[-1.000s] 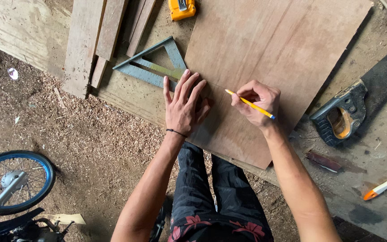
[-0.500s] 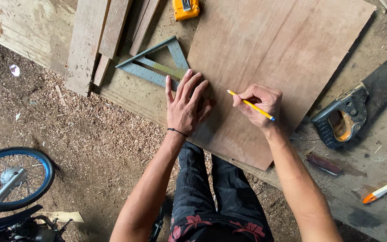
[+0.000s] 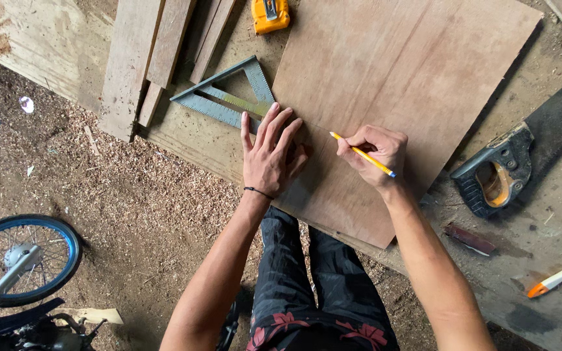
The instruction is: The person brushes a rectangular wooden board with a paintbrush, then uses a set square and pencil to draw straight lines on the board. The person repositions the set square multiple times to mark different sections of the board.
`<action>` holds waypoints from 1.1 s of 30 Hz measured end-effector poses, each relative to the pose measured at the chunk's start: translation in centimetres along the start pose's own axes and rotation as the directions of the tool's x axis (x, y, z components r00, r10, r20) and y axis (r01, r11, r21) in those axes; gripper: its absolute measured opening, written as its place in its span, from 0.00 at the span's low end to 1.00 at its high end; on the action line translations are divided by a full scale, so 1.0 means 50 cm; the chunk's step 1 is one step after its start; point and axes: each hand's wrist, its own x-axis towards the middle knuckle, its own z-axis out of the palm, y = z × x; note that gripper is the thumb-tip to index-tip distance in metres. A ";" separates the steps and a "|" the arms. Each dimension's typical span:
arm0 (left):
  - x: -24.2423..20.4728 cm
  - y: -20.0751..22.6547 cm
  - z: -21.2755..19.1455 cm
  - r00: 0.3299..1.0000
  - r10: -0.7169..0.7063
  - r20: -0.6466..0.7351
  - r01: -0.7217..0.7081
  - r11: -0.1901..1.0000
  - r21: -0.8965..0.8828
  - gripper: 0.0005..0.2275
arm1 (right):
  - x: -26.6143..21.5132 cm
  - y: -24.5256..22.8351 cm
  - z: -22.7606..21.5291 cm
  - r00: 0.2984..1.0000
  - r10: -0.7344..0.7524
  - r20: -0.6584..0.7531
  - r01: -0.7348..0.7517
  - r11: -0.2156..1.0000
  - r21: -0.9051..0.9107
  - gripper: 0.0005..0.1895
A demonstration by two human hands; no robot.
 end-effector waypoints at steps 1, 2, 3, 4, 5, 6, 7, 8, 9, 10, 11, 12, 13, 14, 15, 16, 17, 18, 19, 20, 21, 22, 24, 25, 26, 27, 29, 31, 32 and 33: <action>0.000 0.001 -0.001 1.000 0.001 0.000 -0.001 1.000 0.005 0.27 | 0.000 0.000 0.000 1.000 -0.011 0.017 0.010 0.999 0.033 0.13; 0.001 0.001 -0.003 1.000 0.001 -0.002 -0.001 1.000 0.005 0.27 | 0.001 0.000 -0.001 0.999 -0.021 0.033 0.019 0.998 0.067 0.12; 0.002 0.003 -0.004 1.000 0.001 -0.005 -0.001 1.000 0.005 0.27 | 0.001 -0.001 -0.002 0.998 -0.033 0.050 0.028 0.995 0.101 0.12; 0.004 0.004 -0.006 1.000 0.002 -0.007 -0.002 1.000 0.005 0.27 | 0.002 0.000 -0.003 0.999 -0.026 0.048 0.022 0.997 0.075 0.12; 0.005 0.006 -0.008 1.000 -0.001 -0.005 0.001 1.000 0.002 0.27 | 0.002 0.001 -0.003 0.999 -0.019 0.046 0.017 0.999 0.050 0.12; 0.007 0.008 -0.011 1.000 -0.005 -0.002 0.005 1.000 -0.001 0.27 | 0.002 0.001 -0.003 0.999 -0.011 0.044 0.010 1.000 0.025 0.12; 0.009 0.010 -0.014 1.000 -0.009 0.001 0.009 1.000 -0.003 0.27 | 0.002 0.002 -0.003 0.999 -0.014 0.037 0.013 1.000 0.025 0.12; 0.011 0.012 -0.017 1.000 -0.008 0.001 0.008 1.000 -0.002 0.27 | 0.001 0.003 -0.002 0.999 -0.016 0.031 0.016 1.000 0.026 0.11; 0.012 0.014 -0.021 1.000 -0.008 0.001 0.008 1.000 -0.002 0.27 | 0.000 0.004 -0.002 1.000 -0.019 0.025 0.018 0.999 0.027 0.11; 0.015 0.016 -0.024 1.000 -0.007 0.000 0.007 1.000 -0.001 0.27 | -0.001 0.005 -0.001 0.999 -0.011 0.033 0.010 1.000 0.022 0.11; 0.018 0.018 -0.028 1.000 -0.007 0.000 0.007 1.000 0.000 0.27 | -0.001 0.006 0.000 0.999 -0.002 0.040 0.001 1.000 0.017 0.12; 0.021 0.021 -0.033 1.000 -0.006 -0.001 0.006 1.000 0.001 0.27 | -0.002 0.007 0.000 0.999 0.006 0.047 -0.006 1.000 0.011 0.13; 0.023 0.024 -0.036 1.000 -0.005 -0.002 0.005 1.000 0.001 0.27 | -0.003 0.008 0.000 0.999 0.020 0.033 -0.020 1.000 0.002 0.13; 0.026 0.025 -0.037 1.000 -0.006 0.001 0.006 1.000 0.000 0.27 | -0.003 0.009 0.000 0.999 0.034 0.019 -0.034 0.999 -0.006 0.13; 0.027 0.027 -0.039 1.000 -0.008 0.004 0.008 1.000 -0.002 0.28 | -0.002 0.010 0.000 0.999 0.047 0.004 -0.047 0.999 -0.014 0.13; 0.028 0.028 -0.042 1.000 -0.012 0.007 0.012 1.000 -0.002 0.28 | -0.002 0.010 0.001 1.000 0.029 0.011 -0.029 1.000 -0.002 0.13; 0.028 0.029 -0.044 1.000 -0.010 0.004 0.010 1.000 -0.002 0.27 | -0.002 0.009 0.001 1.000 0.012 0.019 -0.012 1.000 0.009 0.13; 0.030 0.030 -0.046 1.000 -0.007 0.001 0.007 1.000 -0.002 0.27 | -0.002 0.009 0.001 1.000 -0.006 0.025 0.006 1.000 0.021 0.13; 0.031 0.031 -0.048 1.000 -0.004 -0.002 0.004 1.000 -0.002 0.27 | -0.001 0.008 0.002 1.000 0.001 0.030 -0.001 1.000 0.014 0.13; 0.032 0.033 -0.050 1.000 -0.005 -0.002 0.005 1.000 -0.002 0.27 | -0.002 0.007 0.001 0.999 0.009 0.034 -0.009 1.000 0.005 0.13; 0.032 0.034 -0.052 1.000 -0.005 -0.001 0.005 1.000 -0.002 0.27 | -0.002 0.007 0.000 0.999 0.017 0.038 -0.017 1.000 -0.004 0.13; 0.034 0.036 -0.053 1.000 -0.006 -0.001 0.006 1.000 -0.002 0.28 | -0.002 0.007 -0.001 0.999 0.019 0.027 -0.019 1.000 -0.009 0.13; 0.036 0.039 -0.057 1.000 -0.003 -0.005 0.003 1.000 -0.004 0.27 | -0.001 0.006 0.001 1.000 0.023 0.005 -0.022 1.000 -0.017 0.14; 0.037 0.040 -0.060 1.000 -0.002 -0.007 0.002 1.000 -0.005 0.27 | 0.000 0.005 0.002 1.000 0.011 0.016 -0.011 1.000 -0.005 0.14; 0.038 0.041 -0.062 1.000 -0.004 0.000 0.004 1.000 -0.007 0.28 | 0.001 0.004 0.001 1.000 0.000 0.026 0.000 1.000 0.005 0.13; 0.039 0.042 -0.065 1.000 -0.007 0.007 0.007 1.000 -0.009 0.28 | 0.002 0.004 0.001 0.999 -0.011 0.036 0.011 1.000 0.015 0.13; 0.043 0.044 -0.068 1.000 -0.007 0.012 0.007 1.000 -0.012 0.28 | 0.005 0.003 -0.001 0.999 -0.022 0.044 0.022 1.000 0.000 0.14; 0.042 0.046 -0.068 1.000 -0.009 0.012 0.010 1.000 -0.014 0.29 | 0.004 -0.001 -0.003 0.999 -0.025 0.038 0.026 1.000 -0.016 0.14; 0.041 0.045 -0.066 1.000 -0.010 0.011 0.010 1.000 -0.020 0.29 | 0.004 -0.003 -0.003 0.999 -0.025 0.028 0.026 0.999 -0.023 0.14; 0.039 0.043 -0.065 1.000 -0.010 0.011 0.010 1.000 -0.026 0.28 | 0.003 -0.005 -0.002 1.000 -0.025 0.018 0.025 0.999 -0.029 0.14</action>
